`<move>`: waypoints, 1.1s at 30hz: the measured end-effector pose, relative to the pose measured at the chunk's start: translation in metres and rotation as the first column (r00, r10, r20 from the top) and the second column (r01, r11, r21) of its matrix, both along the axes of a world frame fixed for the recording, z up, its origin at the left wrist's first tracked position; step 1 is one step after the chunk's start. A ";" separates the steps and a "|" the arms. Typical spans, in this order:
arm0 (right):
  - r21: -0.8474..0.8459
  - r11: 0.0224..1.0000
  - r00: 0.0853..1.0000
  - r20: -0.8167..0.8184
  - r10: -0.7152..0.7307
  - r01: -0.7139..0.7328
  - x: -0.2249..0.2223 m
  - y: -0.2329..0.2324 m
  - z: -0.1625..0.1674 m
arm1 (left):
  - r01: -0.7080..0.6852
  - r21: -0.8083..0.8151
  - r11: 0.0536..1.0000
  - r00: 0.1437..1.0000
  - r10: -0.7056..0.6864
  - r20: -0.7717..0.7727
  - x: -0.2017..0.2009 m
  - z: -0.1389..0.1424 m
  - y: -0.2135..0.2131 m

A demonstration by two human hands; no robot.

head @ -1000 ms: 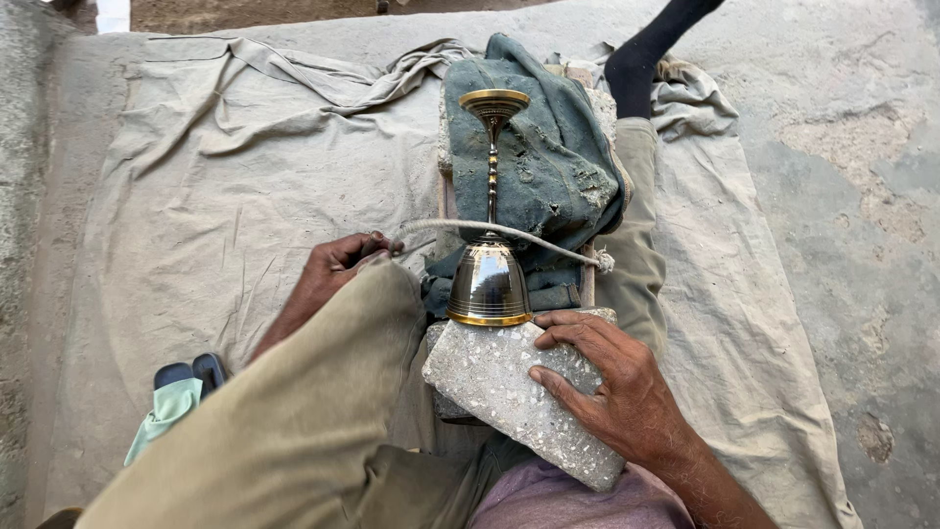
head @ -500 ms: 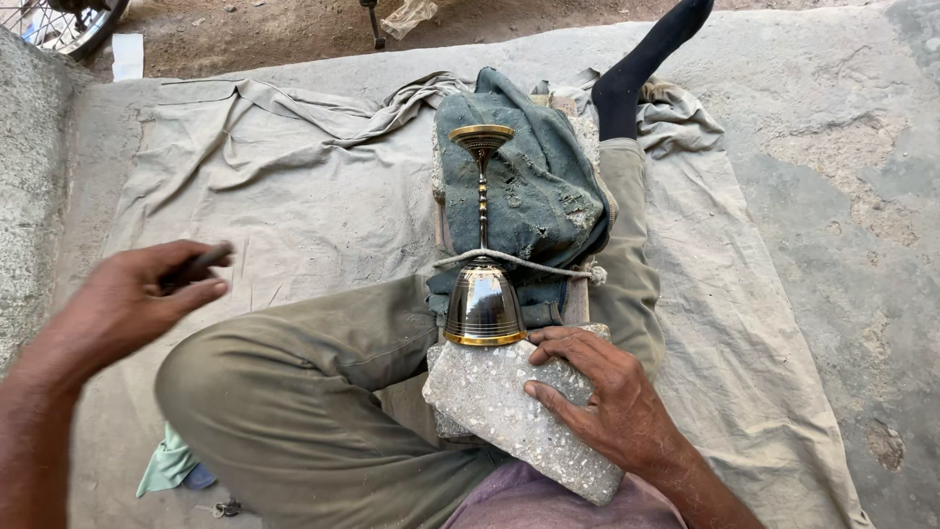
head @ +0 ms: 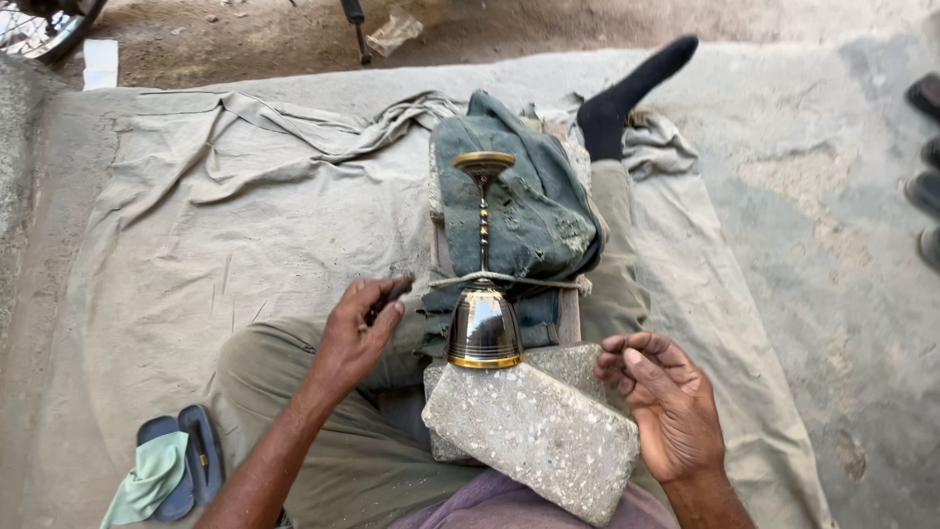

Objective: The person sits on the ground and holds a small punch against the surface of a brass bell-shaped object resting on a stone block, striking the punch with a wooden mallet to work the metal surface. They reposition the punch and rotate the object between strikes, and at one point reach aside to pick up a small item before resuming hammering.

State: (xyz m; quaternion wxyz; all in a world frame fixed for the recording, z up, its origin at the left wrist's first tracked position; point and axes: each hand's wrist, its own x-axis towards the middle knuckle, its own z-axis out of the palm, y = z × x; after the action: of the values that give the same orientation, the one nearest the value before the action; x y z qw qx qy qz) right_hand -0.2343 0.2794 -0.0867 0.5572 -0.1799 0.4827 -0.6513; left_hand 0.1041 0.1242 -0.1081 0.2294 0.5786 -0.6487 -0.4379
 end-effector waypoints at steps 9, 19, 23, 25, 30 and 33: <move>-0.125 0.991 0.938 -0.336 -0.084 0.044 -0.017 -0.120 0.024 | -0.185 0.155 0.970 0.853 0.237 -0.465 -0.011 0.015 -0.014; -0.021 0.983 0.860 -0.487 0.151 -0.185 0.016 -0.244 0.006 | -0.236 -0.171 0.956 0.748 0.067 -0.661 -0.082 0.043 -0.142; -0.094 0.983 0.934 -0.337 0.119 -0.159 0.012 -0.247 -0.002 | -0.178 -0.146 0.973 0.575 -0.017 -0.818 -0.107 0.035 -0.166; -0.094 0.989 0.938 -0.340 0.073 -0.112 0.012 -0.248 -0.002 | -0.187 -0.115 0.976 0.518 -0.001 -0.855 -0.114 0.031 -0.168; -0.016 0.999 0.750 -0.661 0.019 -0.040 0.026 -0.244 -0.013 | -0.259 0.004 0.966 0.443 0.122 -0.888 -0.118 0.026 -0.173; -0.111 0.987 0.853 -0.498 -0.157 0.117 0.037 -0.239 -0.024 | -0.227 -0.042 0.973 0.516 0.084 -0.852 -0.116 0.020 -0.174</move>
State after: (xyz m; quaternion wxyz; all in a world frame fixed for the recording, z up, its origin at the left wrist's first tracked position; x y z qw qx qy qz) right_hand -0.1975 0.0402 -0.1105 0.3561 -0.3305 0.5981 -0.6374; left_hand -0.0123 -0.0503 -0.0877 0.5948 0.3313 -0.4325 -0.5911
